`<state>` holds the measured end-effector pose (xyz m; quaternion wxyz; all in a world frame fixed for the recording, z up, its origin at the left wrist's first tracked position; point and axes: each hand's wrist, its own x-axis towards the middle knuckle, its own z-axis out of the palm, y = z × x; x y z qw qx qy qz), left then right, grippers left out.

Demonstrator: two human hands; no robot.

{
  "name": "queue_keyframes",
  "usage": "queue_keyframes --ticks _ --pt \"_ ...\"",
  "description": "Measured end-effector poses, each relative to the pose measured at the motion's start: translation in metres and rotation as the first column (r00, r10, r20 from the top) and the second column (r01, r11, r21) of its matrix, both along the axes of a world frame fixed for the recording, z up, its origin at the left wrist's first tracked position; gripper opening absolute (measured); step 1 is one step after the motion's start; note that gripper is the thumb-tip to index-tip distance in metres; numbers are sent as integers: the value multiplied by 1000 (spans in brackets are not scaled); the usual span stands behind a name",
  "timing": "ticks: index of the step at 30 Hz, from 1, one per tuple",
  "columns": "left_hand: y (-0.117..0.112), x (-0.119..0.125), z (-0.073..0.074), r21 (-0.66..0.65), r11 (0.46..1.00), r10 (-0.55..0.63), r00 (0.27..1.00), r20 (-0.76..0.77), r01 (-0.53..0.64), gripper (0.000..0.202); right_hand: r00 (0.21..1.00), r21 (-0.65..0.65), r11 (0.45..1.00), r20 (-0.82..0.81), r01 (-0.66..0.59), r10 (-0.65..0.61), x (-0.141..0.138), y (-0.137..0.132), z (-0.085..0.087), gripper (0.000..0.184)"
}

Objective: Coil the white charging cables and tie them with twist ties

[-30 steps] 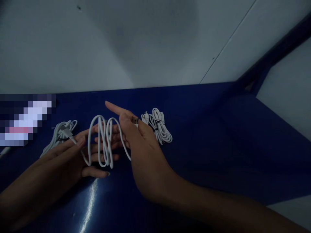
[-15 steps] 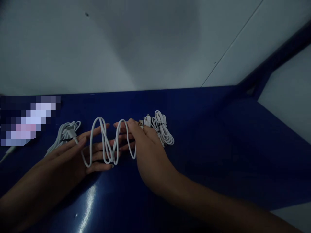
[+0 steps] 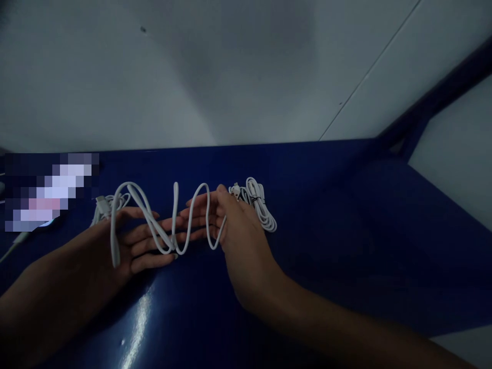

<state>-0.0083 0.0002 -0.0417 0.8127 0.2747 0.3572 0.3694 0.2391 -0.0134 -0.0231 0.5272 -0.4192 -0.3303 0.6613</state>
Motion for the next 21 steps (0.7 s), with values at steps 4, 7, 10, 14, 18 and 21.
queue_keyframes --ticks 4,7,10,14,18,21 --pt "0 10 7 38 998 -47 999 -10 48 39 999 -20 999 -14 -40 39 -2 -1 -2 36" --pt "-3 25 18 29 996 -79 997 -11 79 43 997 -26 1000 69 -18 19 -8 -6 -3 48" --pt "-6 29 21 25 994 -103 995 -4 103 47 993 39 998 106 -56 52 -14 -13 -1 49" --pt "-9 21 16 -1 995 -102 995 -13 102 47 985 141 979 113 -149 134 -16 -22 2 42" --pt "-14 17 15 -29 988 -152 988 1 152 42 949 241 950 291 -199 125 -13 -24 5 39" --pt "-17 20 20 -19 976 -217 976 -8 216 39 861 274 911 487 -308 145 -11 -24 6 33"
